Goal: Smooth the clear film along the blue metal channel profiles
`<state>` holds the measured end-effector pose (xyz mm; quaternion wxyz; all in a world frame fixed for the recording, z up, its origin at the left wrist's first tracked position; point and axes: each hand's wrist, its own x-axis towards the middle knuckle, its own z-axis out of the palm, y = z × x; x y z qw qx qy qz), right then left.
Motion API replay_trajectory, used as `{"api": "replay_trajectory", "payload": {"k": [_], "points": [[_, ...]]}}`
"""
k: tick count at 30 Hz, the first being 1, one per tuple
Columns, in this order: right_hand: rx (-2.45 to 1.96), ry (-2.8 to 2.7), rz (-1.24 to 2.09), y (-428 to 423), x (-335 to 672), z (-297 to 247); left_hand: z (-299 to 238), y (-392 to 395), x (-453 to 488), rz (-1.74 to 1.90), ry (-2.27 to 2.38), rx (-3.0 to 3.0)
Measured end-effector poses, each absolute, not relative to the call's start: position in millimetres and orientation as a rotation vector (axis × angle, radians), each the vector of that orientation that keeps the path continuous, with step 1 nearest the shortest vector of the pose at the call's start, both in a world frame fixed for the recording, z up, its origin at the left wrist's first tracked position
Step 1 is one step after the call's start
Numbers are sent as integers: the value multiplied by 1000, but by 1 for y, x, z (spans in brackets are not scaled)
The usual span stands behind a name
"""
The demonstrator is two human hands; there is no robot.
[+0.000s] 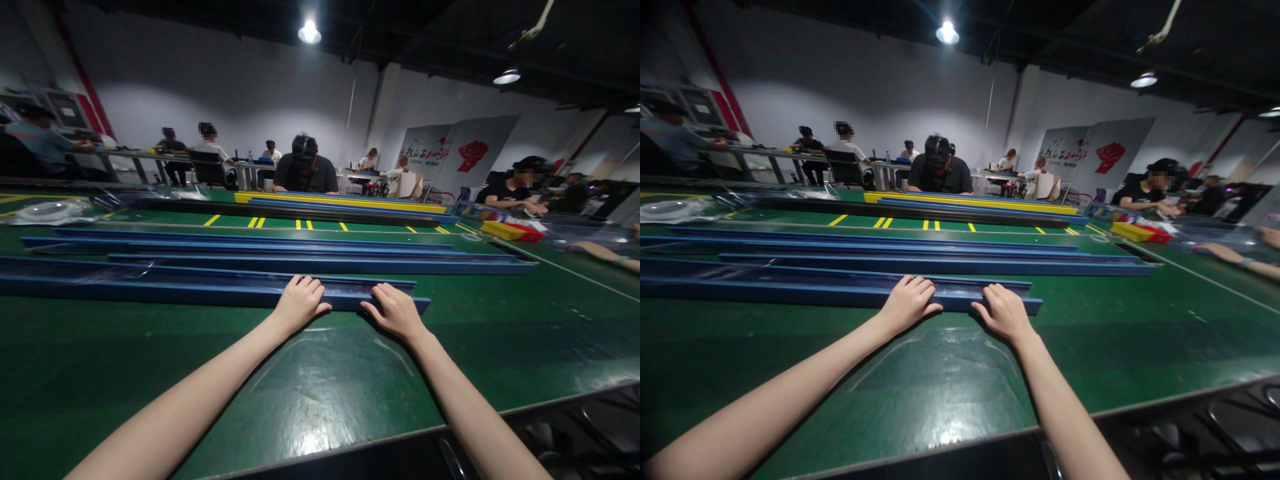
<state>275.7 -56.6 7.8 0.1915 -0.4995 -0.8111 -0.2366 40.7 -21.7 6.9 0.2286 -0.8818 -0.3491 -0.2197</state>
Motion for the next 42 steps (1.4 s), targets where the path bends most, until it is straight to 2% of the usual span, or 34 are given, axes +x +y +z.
{"api": "replay_trajectory", "payload": {"k": [42], "points": [[-1395,-2278,-606,-53,271,7,9,-21,40,-549,-1058,-2550]]}}
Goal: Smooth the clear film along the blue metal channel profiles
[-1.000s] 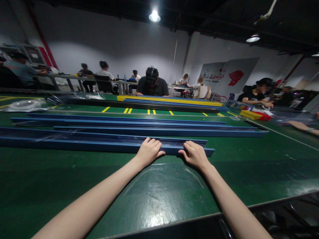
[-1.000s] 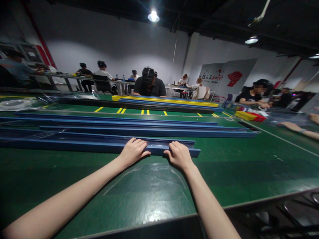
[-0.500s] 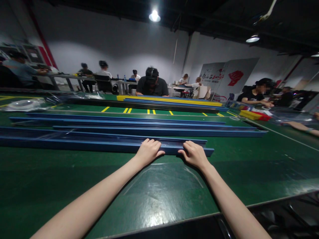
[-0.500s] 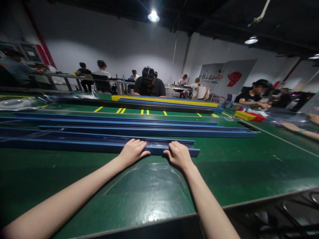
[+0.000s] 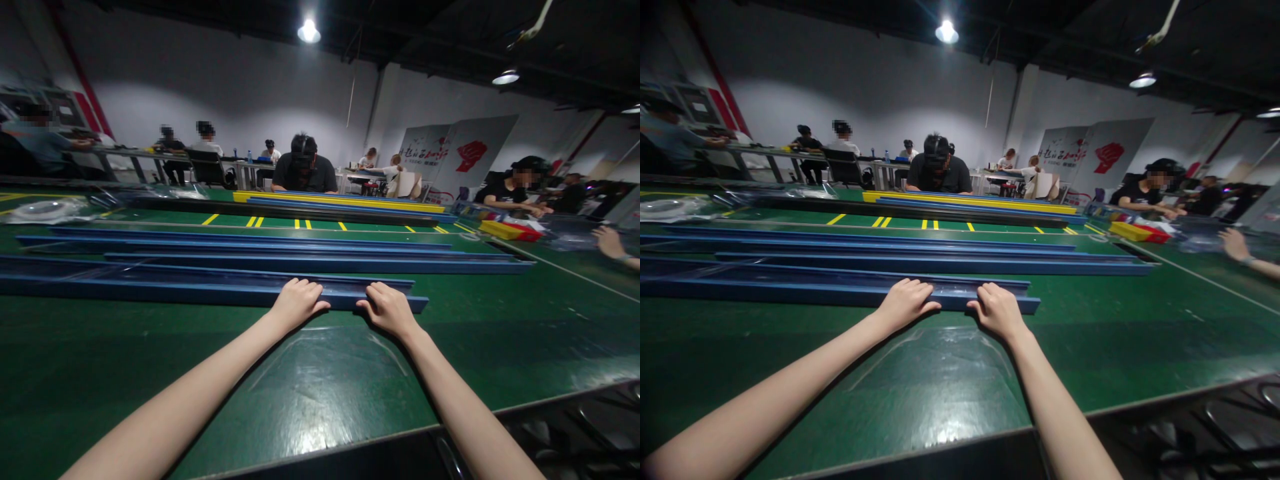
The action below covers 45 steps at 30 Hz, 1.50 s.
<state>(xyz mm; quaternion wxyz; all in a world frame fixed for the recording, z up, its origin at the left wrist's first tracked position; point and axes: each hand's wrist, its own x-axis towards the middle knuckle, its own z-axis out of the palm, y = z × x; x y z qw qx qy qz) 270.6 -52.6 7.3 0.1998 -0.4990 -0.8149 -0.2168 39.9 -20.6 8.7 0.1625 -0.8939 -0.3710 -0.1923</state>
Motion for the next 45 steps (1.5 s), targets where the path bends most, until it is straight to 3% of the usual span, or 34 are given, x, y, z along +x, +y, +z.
{"api": "replay_trajectory", "payload": {"k": [45], "points": [[-1487,-2314,-548,-54,268,12,17,-15,34,-606,-1145,-2791]]}}
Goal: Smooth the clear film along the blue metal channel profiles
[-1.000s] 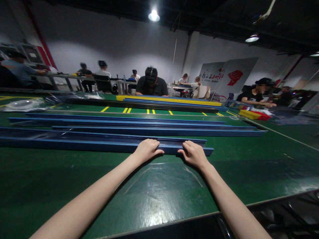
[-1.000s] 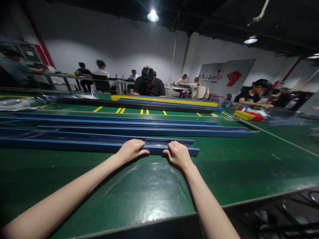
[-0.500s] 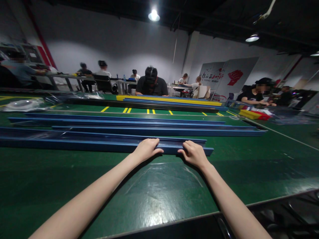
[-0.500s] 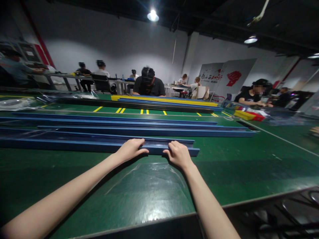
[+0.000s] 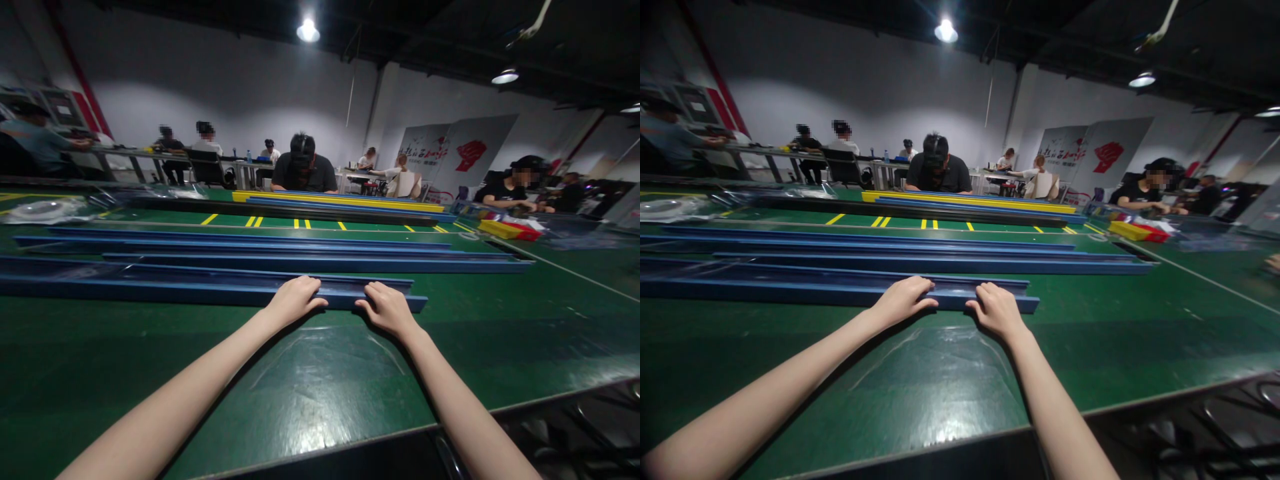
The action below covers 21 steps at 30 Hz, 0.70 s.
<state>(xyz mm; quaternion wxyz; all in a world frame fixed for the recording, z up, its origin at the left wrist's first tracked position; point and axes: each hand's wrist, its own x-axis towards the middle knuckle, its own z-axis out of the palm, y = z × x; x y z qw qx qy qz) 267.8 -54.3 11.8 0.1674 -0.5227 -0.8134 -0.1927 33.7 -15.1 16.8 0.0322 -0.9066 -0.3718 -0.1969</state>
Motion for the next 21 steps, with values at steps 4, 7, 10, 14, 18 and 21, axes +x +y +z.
{"api": "replay_trajectory", "payload": {"k": [4,7,10,14,18,21], "points": [[-1490,-2376,-450,-55,263,14,13,-13,33,-643,-1153,-2788],[-1445,-2417,-352,-55,258,15,13,-13,34,-635,-1152,-2782],[-1414,-2447,-279,-55,252,16,12,-13,35,-616,-1152,-2774],[-1434,-2447,-250,-54,249,18,11,-13,36,-591,-1147,-2768],[-1493,-2436,-270,-54,248,19,11,-14,37,-546,-1150,-2768],[-1517,-2430,-284,-55,247,19,13,-15,37,-509,-1154,-2765]]}}
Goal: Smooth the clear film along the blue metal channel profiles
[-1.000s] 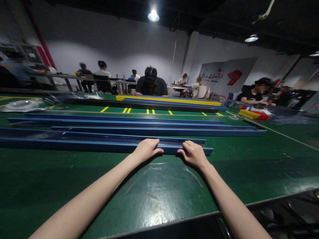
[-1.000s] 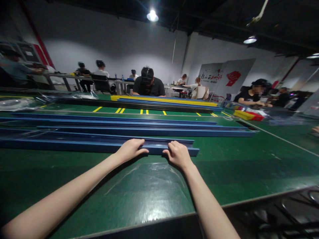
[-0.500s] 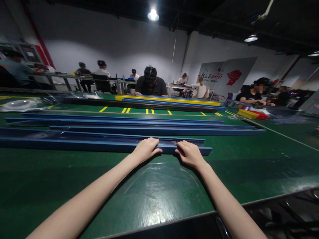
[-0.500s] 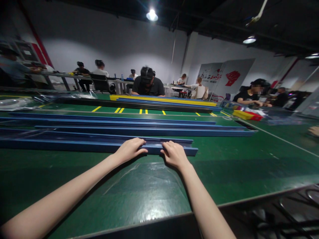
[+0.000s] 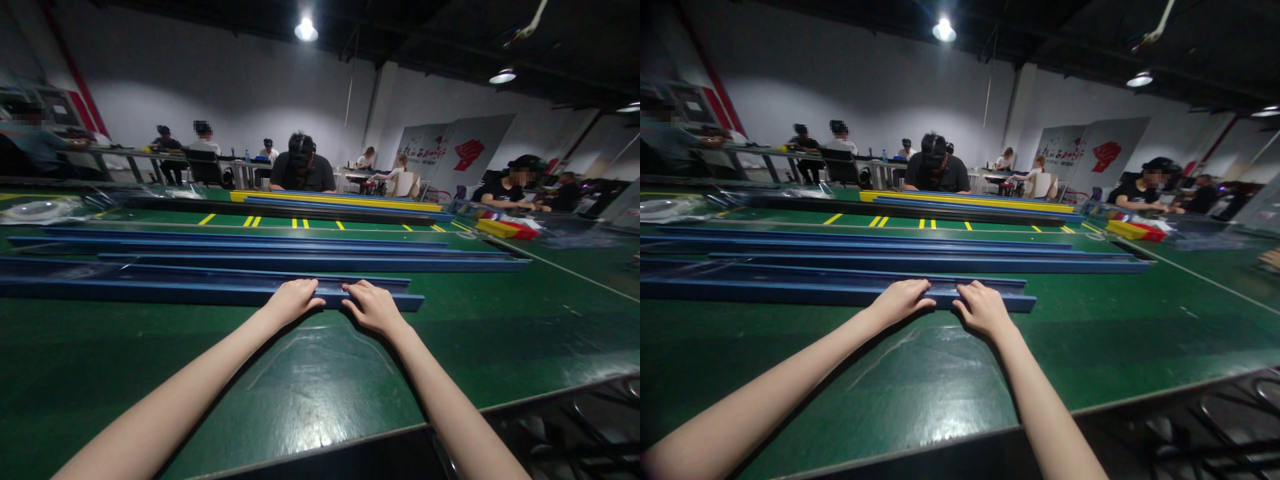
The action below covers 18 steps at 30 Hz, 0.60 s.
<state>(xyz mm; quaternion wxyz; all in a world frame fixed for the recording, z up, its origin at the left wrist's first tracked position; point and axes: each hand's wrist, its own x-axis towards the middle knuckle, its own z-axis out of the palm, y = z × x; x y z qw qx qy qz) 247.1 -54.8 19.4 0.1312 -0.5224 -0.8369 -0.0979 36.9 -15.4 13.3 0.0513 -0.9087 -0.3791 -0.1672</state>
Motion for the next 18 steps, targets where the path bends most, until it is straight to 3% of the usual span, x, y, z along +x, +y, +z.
{"api": "replay_trajectory", "payload": {"k": [18], "points": [[-1544,-2359,-356,-56,247,17,18,-19,36,-466,-1099,-2685]]}}
